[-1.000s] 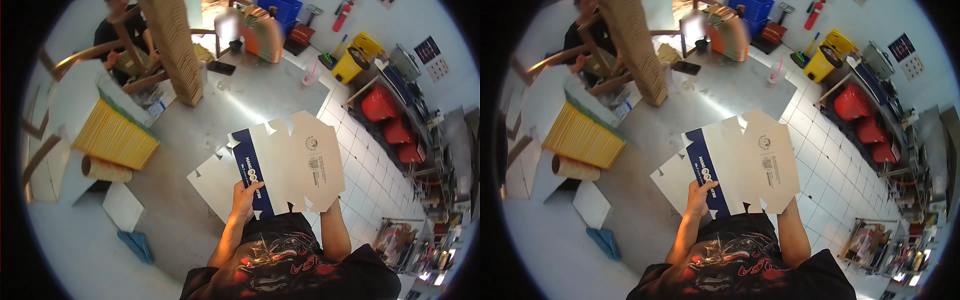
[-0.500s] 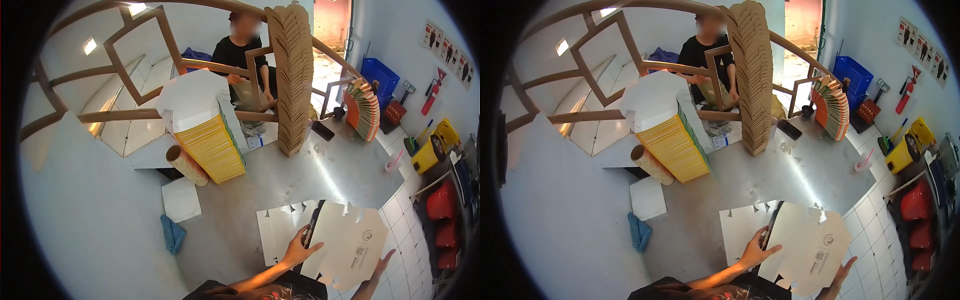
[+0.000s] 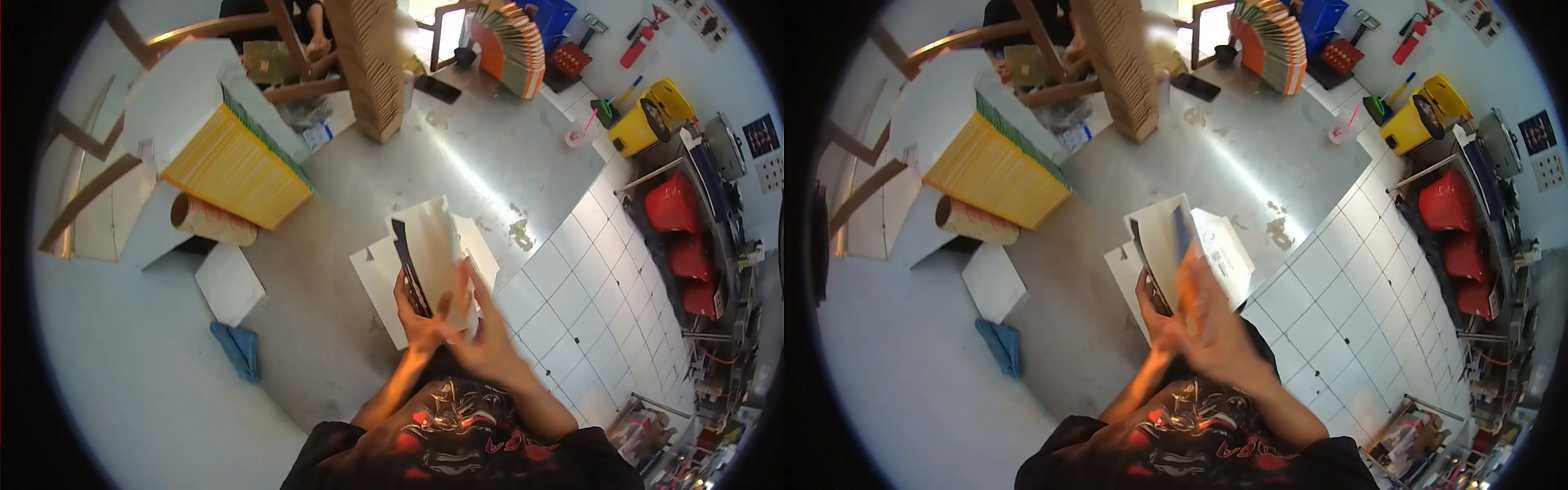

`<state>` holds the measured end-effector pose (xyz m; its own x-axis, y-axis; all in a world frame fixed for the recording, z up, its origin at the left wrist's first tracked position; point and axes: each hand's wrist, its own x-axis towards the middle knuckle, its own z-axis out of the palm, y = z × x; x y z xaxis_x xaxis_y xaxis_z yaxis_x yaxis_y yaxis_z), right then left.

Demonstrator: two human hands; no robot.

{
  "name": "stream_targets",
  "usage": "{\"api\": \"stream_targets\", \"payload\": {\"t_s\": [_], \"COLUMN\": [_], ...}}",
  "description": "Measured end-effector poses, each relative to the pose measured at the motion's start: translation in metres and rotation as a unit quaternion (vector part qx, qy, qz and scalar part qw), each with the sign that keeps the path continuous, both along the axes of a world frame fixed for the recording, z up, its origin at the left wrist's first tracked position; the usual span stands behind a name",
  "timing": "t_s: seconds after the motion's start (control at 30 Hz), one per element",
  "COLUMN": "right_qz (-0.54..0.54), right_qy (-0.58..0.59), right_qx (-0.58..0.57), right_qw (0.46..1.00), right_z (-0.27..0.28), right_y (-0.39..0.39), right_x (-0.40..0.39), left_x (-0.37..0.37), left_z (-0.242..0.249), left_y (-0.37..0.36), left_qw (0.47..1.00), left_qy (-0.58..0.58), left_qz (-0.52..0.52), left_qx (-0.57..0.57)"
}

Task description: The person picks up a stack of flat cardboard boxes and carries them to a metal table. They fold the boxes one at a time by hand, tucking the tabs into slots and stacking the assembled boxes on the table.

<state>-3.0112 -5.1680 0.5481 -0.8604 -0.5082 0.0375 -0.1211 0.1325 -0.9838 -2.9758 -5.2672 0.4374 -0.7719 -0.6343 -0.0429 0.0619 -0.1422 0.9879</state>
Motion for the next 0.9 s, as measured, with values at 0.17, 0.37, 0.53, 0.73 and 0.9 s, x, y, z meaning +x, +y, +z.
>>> {"api": "stream_targets", "payload": {"t_s": [0.17, 0.37, 0.53, 0.73, 0.9], "right_qz": [-0.087, -0.069, -0.151, -0.166, -0.171], "right_qy": [-0.208, -0.103, 0.075, 0.08, 0.137], "right_qx": [0.043, 0.179, 0.378, 0.385, 0.4], "right_qw": [0.973, 0.976, 0.91, 0.904, 0.89], "right_z": [-0.046, -0.176, -0.232, -0.235, -0.242], "right_y": [0.077, 0.071, 0.057, 0.047, 0.035], "right_x": [-0.069, -0.105, -0.112, -0.088, -0.087], "left_x": [0.056, 0.077, 0.059, 0.061, 0.055], "left_z": [-0.046, -0.128, -0.137, -0.139, -0.13], "left_y": [-0.076, -0.086, -0.066, -0.068, -0.073], "left_qw": [0.92, 0.906, 0.871, 0.88, 0.889], "left_qy": [-0.094, -0.365, -0.375, -0.379, -0.35], "left_qz": [-0.02, -0.007, 0.072, 0.074, 0.082], "left_qx": [0.381, -0.214, -0.31, -0.278, -0.283]}}
